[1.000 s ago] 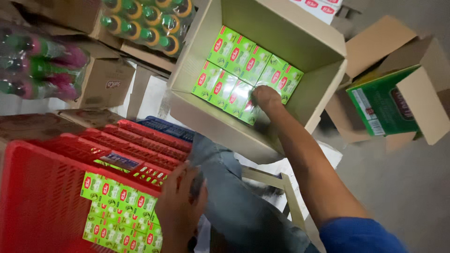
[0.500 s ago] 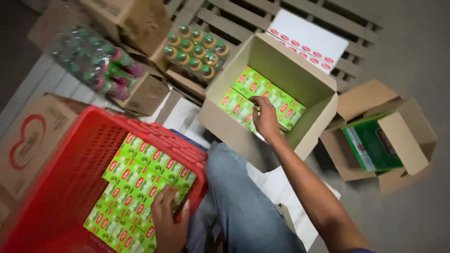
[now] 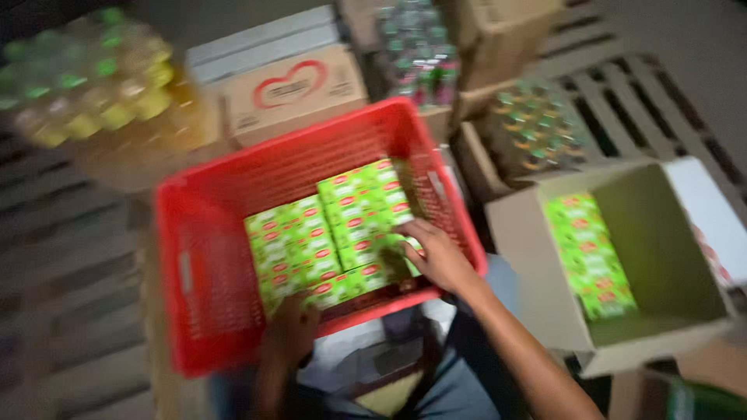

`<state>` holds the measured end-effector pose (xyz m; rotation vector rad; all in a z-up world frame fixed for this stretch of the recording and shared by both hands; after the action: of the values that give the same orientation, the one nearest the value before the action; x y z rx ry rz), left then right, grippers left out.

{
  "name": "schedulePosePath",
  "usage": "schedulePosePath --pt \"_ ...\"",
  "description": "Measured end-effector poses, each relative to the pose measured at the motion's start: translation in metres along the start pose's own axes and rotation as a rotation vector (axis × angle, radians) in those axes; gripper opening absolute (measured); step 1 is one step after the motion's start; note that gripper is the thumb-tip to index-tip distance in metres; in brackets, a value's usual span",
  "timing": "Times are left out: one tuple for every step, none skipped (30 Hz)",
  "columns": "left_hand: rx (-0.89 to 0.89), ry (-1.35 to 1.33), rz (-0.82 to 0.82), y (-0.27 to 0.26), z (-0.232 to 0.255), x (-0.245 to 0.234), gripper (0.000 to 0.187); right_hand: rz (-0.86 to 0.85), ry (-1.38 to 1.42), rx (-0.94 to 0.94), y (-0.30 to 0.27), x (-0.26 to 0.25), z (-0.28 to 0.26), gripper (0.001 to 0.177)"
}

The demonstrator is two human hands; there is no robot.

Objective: The person transfers small green boxes from a red plastic basket into a larger cardboard box. They repeatedly pick up boxes from the basket and place them into the cardboard box, arranging them in rows.

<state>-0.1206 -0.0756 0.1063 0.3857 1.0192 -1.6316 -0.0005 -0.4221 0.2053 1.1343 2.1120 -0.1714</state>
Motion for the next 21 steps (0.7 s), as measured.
schedulePosePath --pt "-0.01 -0.001 -0.013 -0.001 0.002 -0.002 0.047 -0.087 0.016 0.065 0.002 0.018 0.01 0.025" --pt "-0.014 -0.003 -0.033 0.002 0.006 -0.003 0.046 -0.172 0.025 0.137 0.002 0.033 0.021 0.032" --pt "-0.039 -0.019 -0.009 0.007 -0.004 0.0 0.046 -0.199 0.028 0.111 0.005 0.046 0.031 0.032" --pt "0.068 0.047 0.015 0.01 -0.009 0.007 0.044 -0.225 0.035 0.156 0.001 0.061 0.044 0.034" --pt "0.174 0.115 0.04 0.013 -0.013 0.015 0.043 -0.251 0.039 0.201 -0.002 0.075 0.059 0.038" --pt "0.144 0.094 0.05 0.016 -0.01 0.01 0.043 -0.287 0.042 0.188 -0.001 0.077 0.06 0.038" --pt "0.063 0.022 -0.031 0.021 -0.01 0.009 0.046 -0.406 0.024 0.324 -0.003 0.081 0.068 0.043" --pt "-0.013 -0.052 -0.115 0.025 -0.011 0.008 0.049 -0.52 -0.001 0.464 -0.007 0.085 0.076 0.049" --pt "-0.038 -0.074 -0.108 0.025 -0.01 0.003 0.049 -0.553 -0.003 0.454 -0.001 0.076 0.05 0.049" --pt "0.043 0.003 -0.066 0.027 -0.004 -0.004 0.049 -0.595 -0.029 0.519 0.003 0.066 0.028 0.052" --pt "0.124 0.082 -0.023 0.03 0.002 -0.01 0.05 -0.637 -0.056 0.585 0.007 0.055 0.008 0.056" --pt "0.1 0.06 -0.029 0.031 0.005 -0.02 0.05 -0.67 -0.057 0.586 0.002 0.065 0.029 0.056" --pt "0.083 0.151 -0.106 0.034 0.009 -0.028 0.048 -0.662 -0.032 0.591 -0.003 0.073 0.051 0.058" --pt "0.072 0.244 -0.185 0.04 0.013 -0.037 0.046 -0.647 -0.005 0.598 -0.007 0.08 0.073 0.061" --pt "0.056 0.225 -0.196 0.052 -0.002 -0.031 0.046 -0.674 -0.004 0.603 -0.01 0.081 0.075 0.061" --pt "0.069 0.263 -0.232 0.066 -0.015 -0.024 0.047 -0.681 -0.03 0.628 -0.012 0.081 0.078 0.065" --pt "0.083 0.3 -0.268 0.08 -0.029 -0.016 0.049 -0.689 -0.055 0.652 -0.015 0.081 0.081 0.069" --pt "0.073 0.286 -0.277 0.092 -0.037 -0.009 0.049 -0.708 -0.056 0.657 -0.01 0.079 0.076 0.069" --pt "0.078 0.374 -0.281 0.104 -0.044 -0.001 0.053 -0.734 -0.096 0.659 -0.005 0.077 0.072 0.069" --pt "0.082 0.463 -0.289 0.114 -0.052 0.007 0.057 -0.762 -0.132 0.66 -0.002 0.076 0.067 0.069" --pt "0.07 0.449 -0.301 0.118 -0.057 0.017 0.057 -0.782 -0.129 0.664 0.0 0.075 0.062 0.069"
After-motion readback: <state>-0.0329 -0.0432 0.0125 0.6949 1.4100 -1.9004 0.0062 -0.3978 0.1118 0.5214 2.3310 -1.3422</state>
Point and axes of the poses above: each hand's wrist, its own y-axis towards the middle knuckle, its own x-axis out of the palm, z = x × y, the point moved 4 cm from there along y, towards the middle knuckle, and after that the axes turned 12 degrees about -z, right-handed, at the moved point
